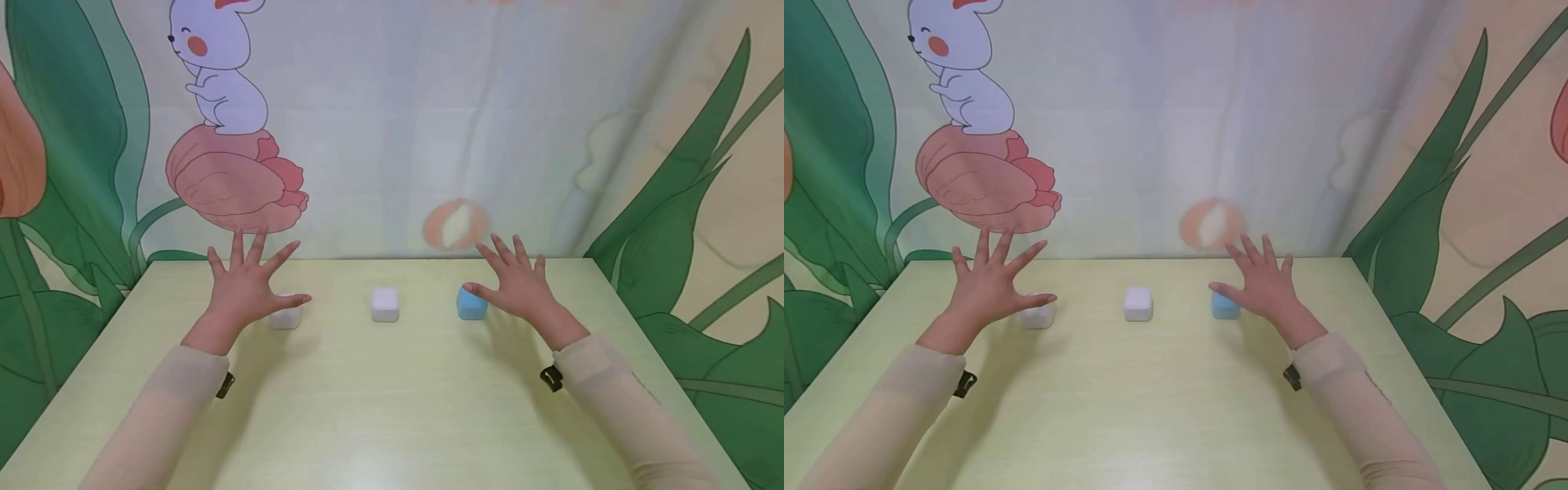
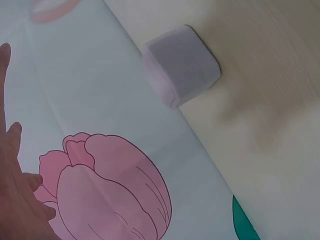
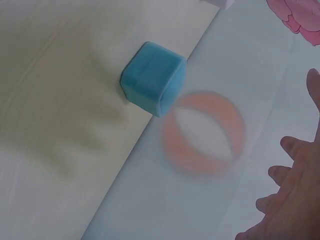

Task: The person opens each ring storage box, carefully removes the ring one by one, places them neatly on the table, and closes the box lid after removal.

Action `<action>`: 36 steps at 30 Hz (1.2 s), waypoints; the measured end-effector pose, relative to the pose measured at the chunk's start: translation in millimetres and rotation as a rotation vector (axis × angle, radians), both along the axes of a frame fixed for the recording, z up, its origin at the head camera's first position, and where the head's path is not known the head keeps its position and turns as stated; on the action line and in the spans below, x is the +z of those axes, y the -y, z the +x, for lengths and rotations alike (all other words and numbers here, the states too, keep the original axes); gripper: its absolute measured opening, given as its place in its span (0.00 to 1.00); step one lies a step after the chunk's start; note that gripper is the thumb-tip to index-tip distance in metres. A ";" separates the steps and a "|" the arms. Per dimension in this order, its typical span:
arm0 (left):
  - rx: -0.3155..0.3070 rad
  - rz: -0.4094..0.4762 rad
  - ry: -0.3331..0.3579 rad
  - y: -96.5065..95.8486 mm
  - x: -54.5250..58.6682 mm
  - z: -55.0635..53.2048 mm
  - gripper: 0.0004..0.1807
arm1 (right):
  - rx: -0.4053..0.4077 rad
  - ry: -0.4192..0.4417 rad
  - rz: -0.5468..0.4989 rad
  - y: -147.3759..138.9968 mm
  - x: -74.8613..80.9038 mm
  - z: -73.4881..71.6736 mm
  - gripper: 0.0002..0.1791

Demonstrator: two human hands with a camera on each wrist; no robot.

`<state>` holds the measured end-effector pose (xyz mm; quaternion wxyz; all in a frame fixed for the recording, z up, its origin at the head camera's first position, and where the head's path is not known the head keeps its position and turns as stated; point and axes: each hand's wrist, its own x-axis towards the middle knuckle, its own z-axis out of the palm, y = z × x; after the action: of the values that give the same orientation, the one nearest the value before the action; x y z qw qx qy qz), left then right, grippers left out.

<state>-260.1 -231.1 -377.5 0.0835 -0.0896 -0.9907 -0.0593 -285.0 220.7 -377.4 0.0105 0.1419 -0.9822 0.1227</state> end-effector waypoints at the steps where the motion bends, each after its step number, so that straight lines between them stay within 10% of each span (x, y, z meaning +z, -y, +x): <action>1: 0.001 -0.001 -0.002 0.1 -0.1 0.5 0.54 | -0.002 -0.003 0.000 0.0 -1.0 0.1 0.49; 36: 0.042 0.078 -0.044 19.0 -20.2 25.3 0.53 | 0.027 -0.202 -0.275 13.2 -33.6 10.6 0.38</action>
<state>-234.9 -250.1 -397.7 0.1099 -0.0665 -0.9872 -0.0943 -274.5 207.5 -410.9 0.1270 0.1638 -0.9481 0.2410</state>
